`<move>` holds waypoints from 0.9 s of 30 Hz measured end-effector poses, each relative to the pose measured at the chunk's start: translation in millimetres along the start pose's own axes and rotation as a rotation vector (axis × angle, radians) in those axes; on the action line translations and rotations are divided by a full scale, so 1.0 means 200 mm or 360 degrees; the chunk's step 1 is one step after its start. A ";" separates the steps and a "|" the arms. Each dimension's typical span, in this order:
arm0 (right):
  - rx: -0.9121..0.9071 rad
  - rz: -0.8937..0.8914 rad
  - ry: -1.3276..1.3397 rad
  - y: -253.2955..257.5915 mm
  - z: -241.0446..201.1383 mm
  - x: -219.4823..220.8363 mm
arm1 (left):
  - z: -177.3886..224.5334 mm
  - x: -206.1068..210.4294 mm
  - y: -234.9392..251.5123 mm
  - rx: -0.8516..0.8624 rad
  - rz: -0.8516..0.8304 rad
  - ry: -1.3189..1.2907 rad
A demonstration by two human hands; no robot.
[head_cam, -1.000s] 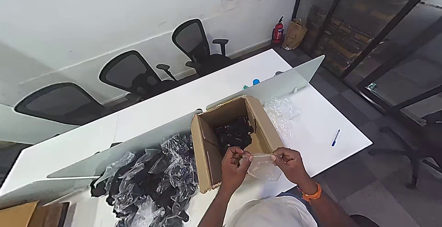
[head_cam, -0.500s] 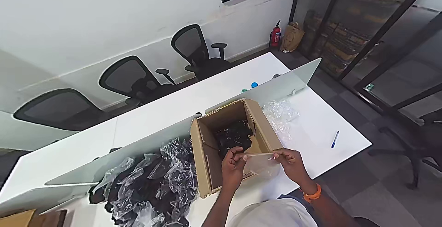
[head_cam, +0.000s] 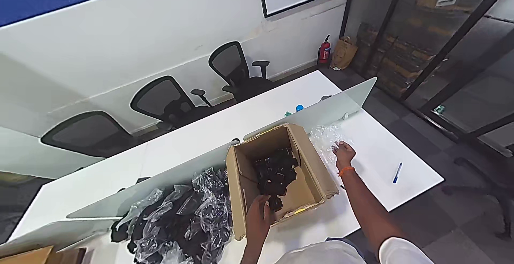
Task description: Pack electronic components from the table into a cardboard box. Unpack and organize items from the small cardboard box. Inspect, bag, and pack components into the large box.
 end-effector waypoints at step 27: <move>-0.1053 -0.2314 -0.1151 -1.84 0.26 0.32 | -0.65 -0.36 -0.62 -0.0688 0.0941 -0.0147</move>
Point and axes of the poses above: each hand's wrist, its own y-axis towards the middle knuckle, its own x-axis out of the palm, z = x × y, the point moved 5 cm from there along y, towards the middle knuckle, and after that the axes turned 5 degrees about x, right-handed, at the moved point
